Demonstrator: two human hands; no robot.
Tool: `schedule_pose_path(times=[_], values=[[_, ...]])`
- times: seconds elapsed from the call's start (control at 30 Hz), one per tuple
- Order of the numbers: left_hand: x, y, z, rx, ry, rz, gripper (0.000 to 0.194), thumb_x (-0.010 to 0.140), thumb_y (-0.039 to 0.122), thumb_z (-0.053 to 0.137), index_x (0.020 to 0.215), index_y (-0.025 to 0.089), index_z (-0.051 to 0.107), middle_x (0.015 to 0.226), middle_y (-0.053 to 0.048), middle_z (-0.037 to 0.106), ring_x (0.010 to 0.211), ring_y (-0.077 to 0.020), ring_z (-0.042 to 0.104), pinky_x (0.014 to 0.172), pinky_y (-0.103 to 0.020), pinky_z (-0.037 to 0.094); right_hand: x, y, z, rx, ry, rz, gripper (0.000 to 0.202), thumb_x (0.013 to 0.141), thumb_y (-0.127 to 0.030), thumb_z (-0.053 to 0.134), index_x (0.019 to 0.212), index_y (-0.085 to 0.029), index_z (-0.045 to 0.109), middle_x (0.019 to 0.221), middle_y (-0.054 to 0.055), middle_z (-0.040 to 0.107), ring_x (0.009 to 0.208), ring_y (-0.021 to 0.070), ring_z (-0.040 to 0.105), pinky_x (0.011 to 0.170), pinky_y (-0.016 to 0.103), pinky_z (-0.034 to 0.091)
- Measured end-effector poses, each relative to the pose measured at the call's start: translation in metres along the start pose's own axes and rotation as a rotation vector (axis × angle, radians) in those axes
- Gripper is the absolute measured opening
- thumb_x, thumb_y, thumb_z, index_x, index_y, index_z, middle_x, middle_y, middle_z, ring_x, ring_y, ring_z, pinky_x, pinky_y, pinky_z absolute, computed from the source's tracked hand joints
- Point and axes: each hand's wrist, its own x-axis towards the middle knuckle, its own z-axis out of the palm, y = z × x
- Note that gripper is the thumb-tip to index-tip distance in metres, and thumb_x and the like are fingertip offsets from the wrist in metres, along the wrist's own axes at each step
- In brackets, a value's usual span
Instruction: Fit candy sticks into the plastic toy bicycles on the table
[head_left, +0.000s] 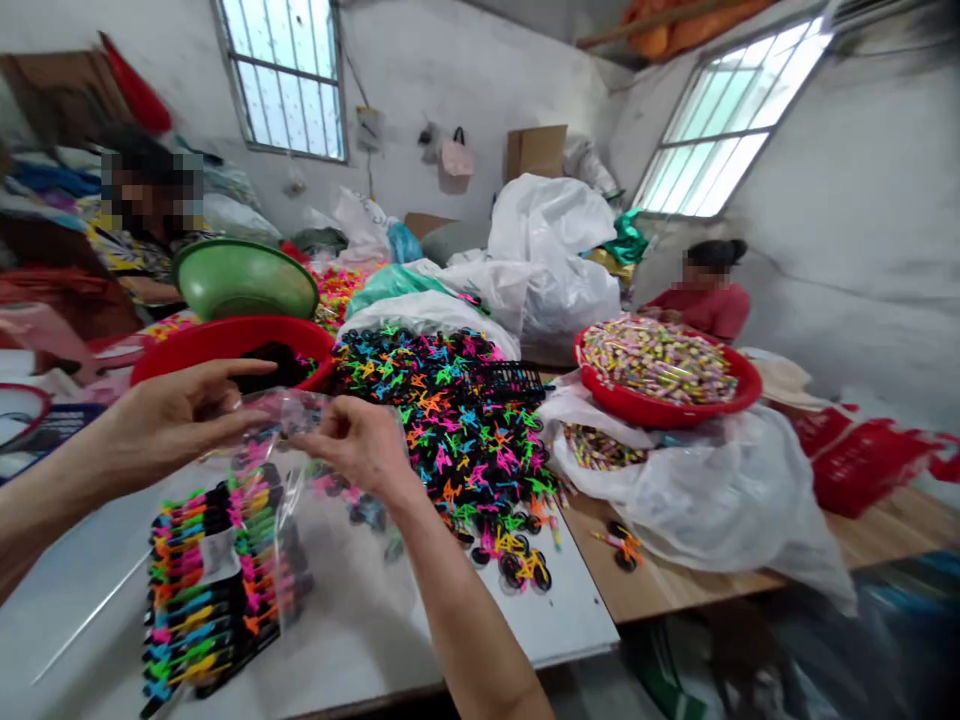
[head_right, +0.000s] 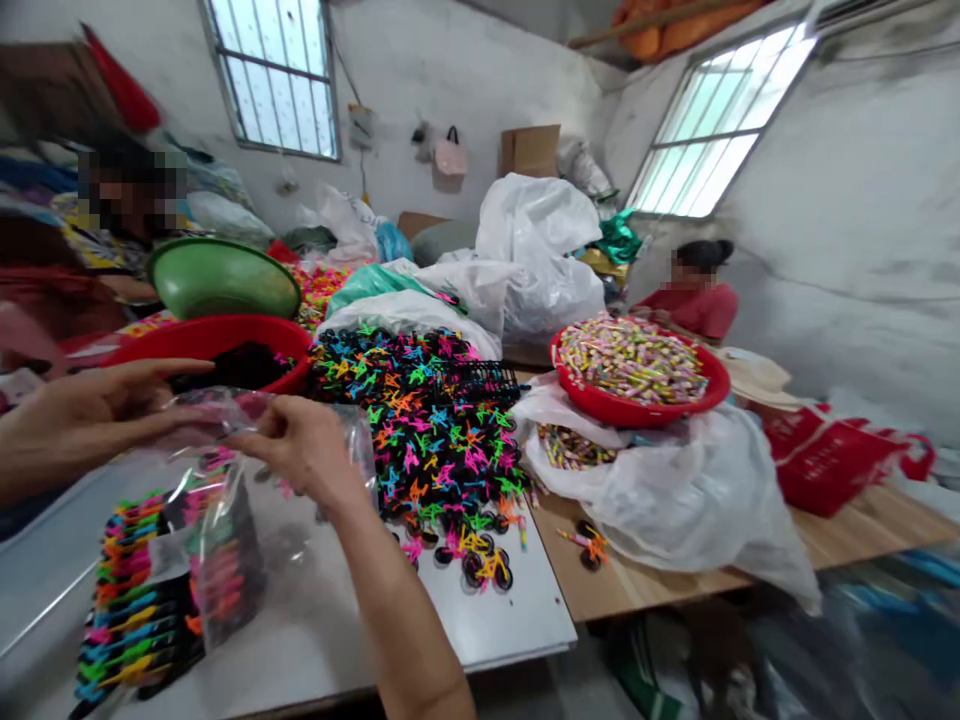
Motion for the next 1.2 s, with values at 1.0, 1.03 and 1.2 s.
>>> schedule_pose_path(times=[1.0,1.03,1.2], values=[[-0.024,-0.111,-0.065,0.355,0.501,-0.205,0.016,0.073,0.017,0.050,0.080,0.016,0.064,0.070,-0.003,0.064,0.071,-0.0182,0.059,0.069,-0.029,0.043,0.112,-0.028,0.142,-0.734,-0.344,-0.149,0.039,0.082,-0.016,0.046,0.120,-0.020,0.052,0.090,0.011,0.065,0.085,0.0276,0.061,0.073,0.038,0.044],[-0.023,-0.118,-0.067,0.264,0.528,-0.209,0.015,0.072,0.015,0.051,0.078,0.016,0.064,0.068,-0.002,0.063,0.069,-0.0174,0.059,0.069,-0.029,0.043,0.113,-0.014,0.142,-0.783,-0.300,-0.106,0.036,0.084,-0.016,0.043,0.118,-0.022,0.054,0.089,0.010,0.065,0.083,0.0266,0.061,0.071,0.036,0.044],[-0.006,-0.142,-0.083,-0.389,0.630,-0.455,0.010,0.074,0.007,0.048,0.068,0.013,0.055,0.056,0.000,0.055,0.055,-0.0125,0.057,0.061,-0.027,0.048,0.141,0.041,0.135,-0.854,-0.300,-0.170,0.029,0.082,-0.027,0.054,0.109,-0.018,0.061,0.105,0.011,0.061,0.088,0.0231,0.060,0.069,0.030,0.042]])
